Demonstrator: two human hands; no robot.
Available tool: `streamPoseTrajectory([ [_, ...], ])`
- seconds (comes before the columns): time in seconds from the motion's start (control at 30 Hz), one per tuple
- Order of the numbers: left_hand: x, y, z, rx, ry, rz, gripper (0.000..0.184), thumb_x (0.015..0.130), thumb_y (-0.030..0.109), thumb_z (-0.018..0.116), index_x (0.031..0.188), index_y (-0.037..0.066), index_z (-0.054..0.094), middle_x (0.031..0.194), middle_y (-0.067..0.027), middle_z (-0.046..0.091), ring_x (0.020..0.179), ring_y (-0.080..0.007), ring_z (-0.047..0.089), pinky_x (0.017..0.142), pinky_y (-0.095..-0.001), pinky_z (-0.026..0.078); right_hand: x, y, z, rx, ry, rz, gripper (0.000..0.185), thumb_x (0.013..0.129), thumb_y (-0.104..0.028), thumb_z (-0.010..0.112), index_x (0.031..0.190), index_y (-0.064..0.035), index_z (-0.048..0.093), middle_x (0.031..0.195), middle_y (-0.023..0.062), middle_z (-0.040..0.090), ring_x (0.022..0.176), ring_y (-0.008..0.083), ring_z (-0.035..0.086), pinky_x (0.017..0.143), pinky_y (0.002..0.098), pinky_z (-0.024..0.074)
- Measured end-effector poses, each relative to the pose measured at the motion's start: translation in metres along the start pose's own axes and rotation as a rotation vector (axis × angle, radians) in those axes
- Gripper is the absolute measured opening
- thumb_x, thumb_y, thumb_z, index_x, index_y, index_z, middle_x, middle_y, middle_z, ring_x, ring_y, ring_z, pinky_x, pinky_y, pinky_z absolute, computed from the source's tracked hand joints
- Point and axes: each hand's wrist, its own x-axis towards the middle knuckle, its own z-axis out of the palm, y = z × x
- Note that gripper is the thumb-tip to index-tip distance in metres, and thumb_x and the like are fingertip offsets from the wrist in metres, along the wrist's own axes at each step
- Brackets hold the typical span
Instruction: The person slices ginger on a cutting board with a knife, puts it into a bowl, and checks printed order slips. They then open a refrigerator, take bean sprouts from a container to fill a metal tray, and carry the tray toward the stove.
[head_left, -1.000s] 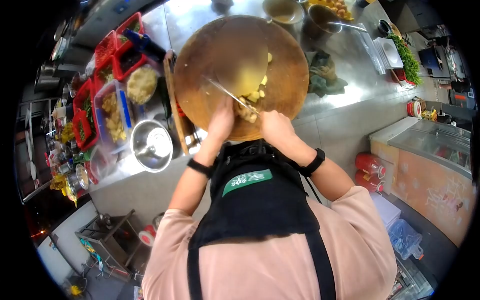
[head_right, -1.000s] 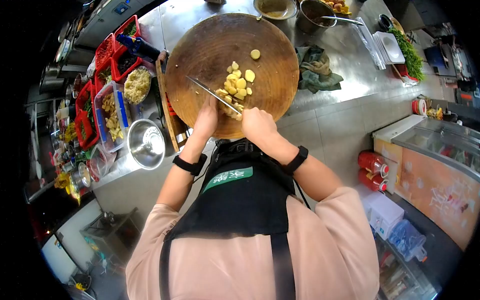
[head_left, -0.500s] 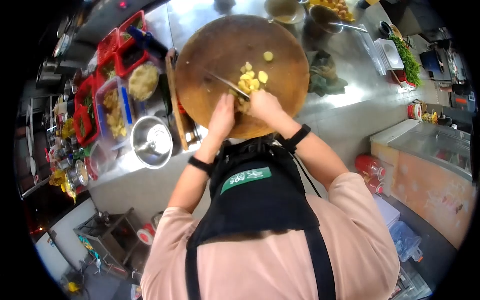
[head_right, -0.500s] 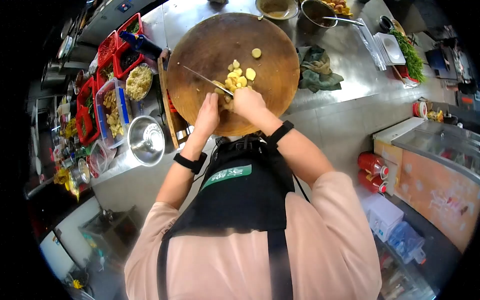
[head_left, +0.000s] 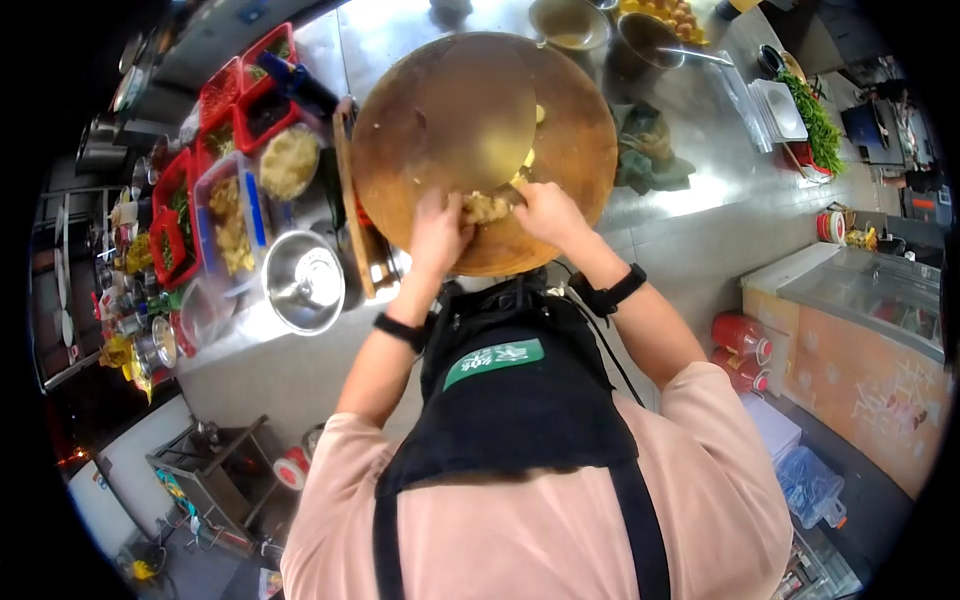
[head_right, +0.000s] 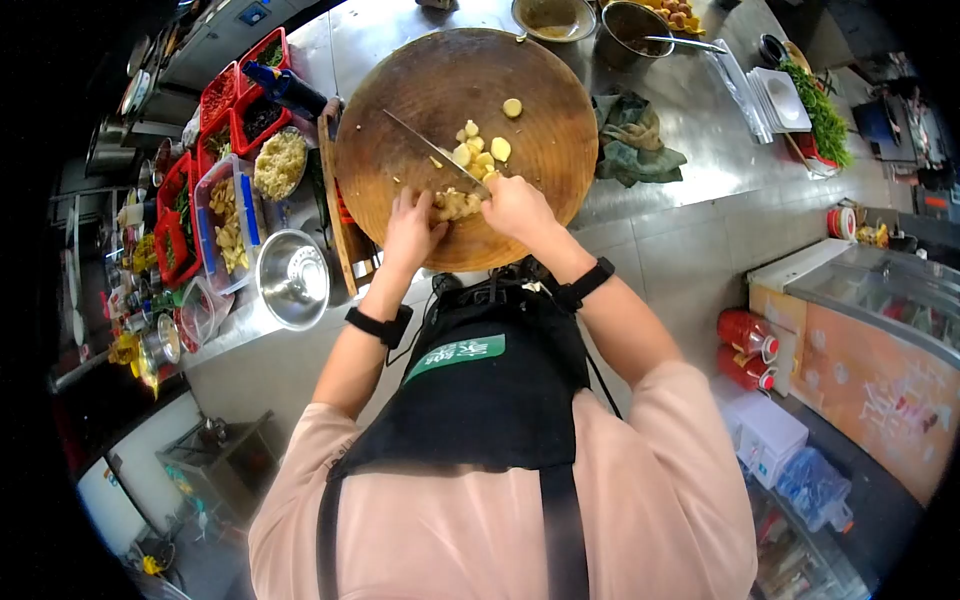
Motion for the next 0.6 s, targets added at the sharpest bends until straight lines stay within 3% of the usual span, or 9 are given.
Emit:
streamPoseTrajectory([
  [0.03, -0.006, -0.001, -0.002, 0.001, 0.002, 0.0, 0.054, 0.07, 0.013, 0.079, 0.118, 0.003, 0.056, 0.119, -0.0202, 0.05, 0.111, -0.0408, 0.051, 0.091, -0.0462, 0.046, -0.003, -0.003, -0.003, 0.008, -0.004, -0.002, 0.023, 0.08, -0.018, 0.057, 0.088, 0.0013, 0.065, 0.082, 0.0268, 0.066, 0.082, 0.0443, 0.064, 0.076, 0.0508, 0.0526],
  [0.1, -0.022, -0.002, -0.008, 0.044, 0.013, -0.194, 0.054, 0.07, 0.017, 0.08, 0.116, 0.002, 0.056, 0.11, -0.0188, 0.051, 0.106, -0.0394, 0.054, 0.087, -0.0455, 0.047, -0.006, -0.003, -0.002, 0.018, -0.01, -0.003, 0.023, 0.08, -0.018, 0.057, 0.088, 0.0012, 0.064, 0.081, 0.0265, 0.066, 0.081, 0.0444, 0.064, 0.075, 0.051, 0.0526],
  [0.13, -0.027, -0.002, -0.012, 0.098, -0.011, -0.239, 0.054, 0.072, 0.017, 0.079, 0.118, 0.004, 0.054, 0.106, -0.0178, 0.05, 0.103, -0.0386, 0.056, 0.081, -0.0445, 0.05, -0.007, 0.0, 0.003, 0.016, -0.022, -0.002, 0.022, 0.08, -0.018, 0.056, 0.088, 0.0008, 0.064, 0.081, 0.0262, 0.066, 0.08, 0.0444, 0.064, 0.075, 0.0511, 0.0527],
  [0.27, -0.042, -0.001, -0.019, 0.05, -0.035, -0.235, 0.054, 0.076, 0.014, 0.075, 0.122, 0.008, 0.048, 0.108, -0.0187, 0.049, 0.099, -0.0404, 0.058, 0.073, -0.0464, 0.051, -0.017, -0.007, 0.008, -0.034, -0.026, -0.017, 0.02, 0.081, -0.018, 0.056, 0.088, -0.0003, 0.064, 0.081, 0.025, 0.066, 0.079, 0.0433, 0.065, 0.074, 0.0509, 0.0531],
  [0.4, -0.049, -0.022, -0.014, -0.012, -0.054, -0.183, 0.047, 0.079, 0.008, 0.07, 0.12, 0.007, 0.049, 0.109, -0.0187, 0.049, 0.095, -0.0419, 0.059, 0.074, -0.0484, 0.05, -0.022, -0.017, 0.015, -0.099, -0.059, -0.004, 0.019, 0.082, -0.017, 0.055, 0.086, -0.0007, 0.064, 0.08, 0.0243, 0.066, 0.08, 0.0418, 0.066, 0.074, 0.0505, 0.0536],
  [0.47, -0.049, -0.028, -0.012, -0.021, -0.08, -0.169, 0.044, 0.08, 0.001, 0.061, 0.122, 0.008, 0.051, 0.11, -0.0191, 0.049, 0.096, -0.0392, 0.058, 0.076, -0.0444, 0.051, -0.022, -0.018, 0.021, -0.155, -0.104, 0.029, 0.019, 0.084, -0.016, 0.053, 0.086, -0.0007, 0.065, 0.081, 0.0239, 0.067, 0.08, 0.041, 0.067, 0.074, 0.0501, 0.0539],
  [0.6, -0.047, -0.033, -0.013, -0.028, -0.057, -0.139, 0.043, 0.08, 0.002, 0.061, 0.121, 0.009, 0.052, 0.111, -0.0181, 0.052, 0.096, -0.0397, 0.058, 0.075, -0.0455, 0.051, -0.019, -0.016, 0.018, -0.153, -0.083, 0.004, 0.02, 0.085, -0.014, 0.05, 0.088, -0.0007, 0.065, 0.081, 0.024, 0.067, 0.08, 0.0411, 0.067, 0.074, 0.05, 0.0539],
])
